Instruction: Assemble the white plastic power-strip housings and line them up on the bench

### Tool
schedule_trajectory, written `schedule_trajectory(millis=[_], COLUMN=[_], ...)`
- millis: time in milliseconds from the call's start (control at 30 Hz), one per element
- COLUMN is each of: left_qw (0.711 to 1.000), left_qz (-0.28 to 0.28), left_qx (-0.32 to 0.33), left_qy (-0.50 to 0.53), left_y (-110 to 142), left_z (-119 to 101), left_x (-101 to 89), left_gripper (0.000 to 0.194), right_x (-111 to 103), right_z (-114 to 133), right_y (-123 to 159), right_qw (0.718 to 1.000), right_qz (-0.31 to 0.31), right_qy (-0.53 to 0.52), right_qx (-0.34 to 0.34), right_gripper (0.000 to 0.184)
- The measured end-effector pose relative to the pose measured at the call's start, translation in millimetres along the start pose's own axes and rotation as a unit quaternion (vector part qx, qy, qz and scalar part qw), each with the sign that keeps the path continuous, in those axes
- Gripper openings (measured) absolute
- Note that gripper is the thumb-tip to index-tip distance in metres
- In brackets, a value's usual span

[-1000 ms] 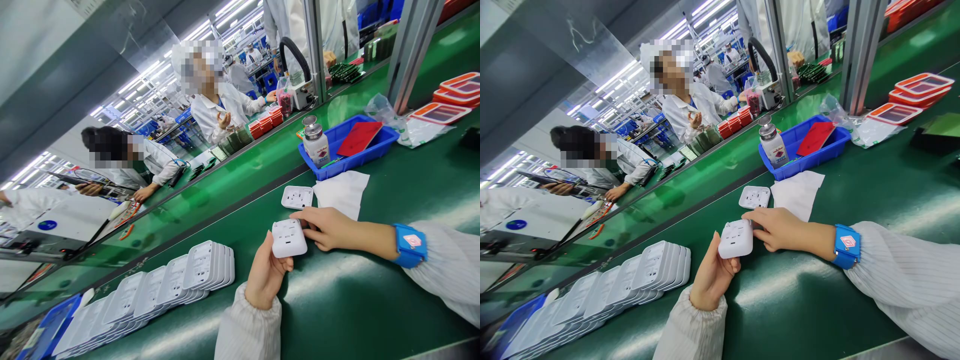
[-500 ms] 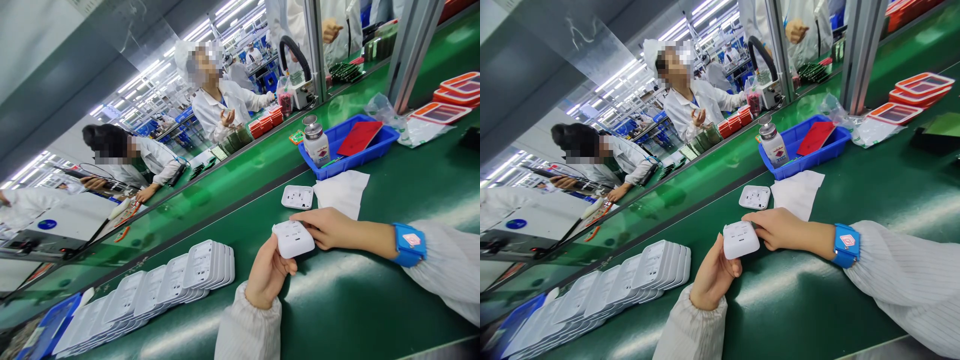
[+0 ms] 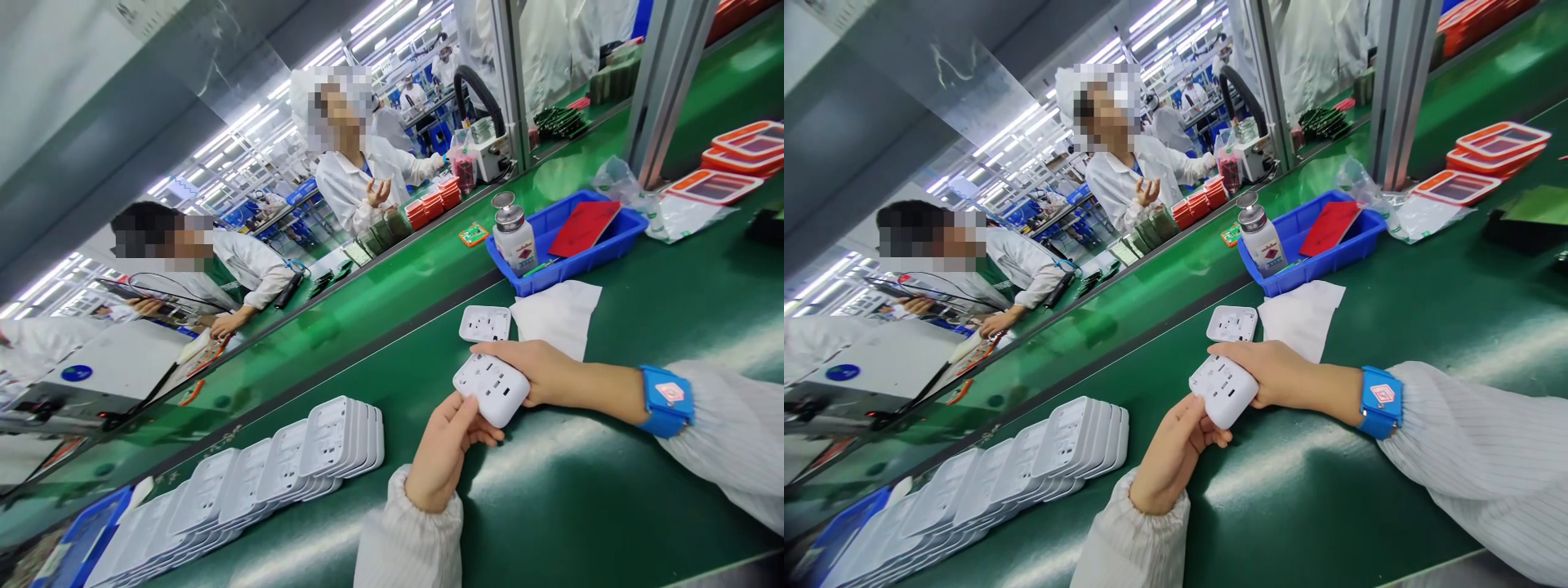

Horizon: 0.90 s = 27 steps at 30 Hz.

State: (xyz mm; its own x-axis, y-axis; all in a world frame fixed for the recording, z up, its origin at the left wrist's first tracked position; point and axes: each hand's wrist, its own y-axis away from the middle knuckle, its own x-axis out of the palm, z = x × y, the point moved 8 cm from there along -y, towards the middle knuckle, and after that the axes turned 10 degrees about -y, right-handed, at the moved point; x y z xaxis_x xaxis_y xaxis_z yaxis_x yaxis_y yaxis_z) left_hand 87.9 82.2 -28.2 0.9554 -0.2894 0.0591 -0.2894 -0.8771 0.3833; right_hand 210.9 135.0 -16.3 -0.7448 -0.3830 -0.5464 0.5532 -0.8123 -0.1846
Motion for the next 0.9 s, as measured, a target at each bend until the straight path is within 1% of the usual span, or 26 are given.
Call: schedule_trajectory(millis=[233, 433, 700, 900], left_qw=[1.000, 1.000, 1.000, 1.000], left_qz=[0.007, 0.004, 0.002, 0.009], left_qx=[0.005, 0.002, 0.004, 0.012], left_qy=[-0.013, -0.017, -0.015, -0.014], left_y=[1.6, 1.9, 1.5, 0.2], left_z=[-0.8, -1.6, -0.9, 0.8], left_x=[1.5, 1.5, 0.8, 0.0], left_gripper=[0.037, 0.042, 0.040, 0.040], right_x=[-0.7, -0.6, 0.8, -1.2], right_z=[0.1, 1.3, -1.5, 2.7], right_y=[0.3, 0.9, 1.2, 1.5], right_qw=[1.000, 1.000, 1.000, 0.999], right_qz=[-0.005, -0.012, -0.010, -0.011], right_qy=[-0.010, -0.012, -0.012, -0.026], right_qx=[0.000, -0.019, -0.015, -0.021], right_gripper=[0.078, 0.073, 0.073, 0.073])
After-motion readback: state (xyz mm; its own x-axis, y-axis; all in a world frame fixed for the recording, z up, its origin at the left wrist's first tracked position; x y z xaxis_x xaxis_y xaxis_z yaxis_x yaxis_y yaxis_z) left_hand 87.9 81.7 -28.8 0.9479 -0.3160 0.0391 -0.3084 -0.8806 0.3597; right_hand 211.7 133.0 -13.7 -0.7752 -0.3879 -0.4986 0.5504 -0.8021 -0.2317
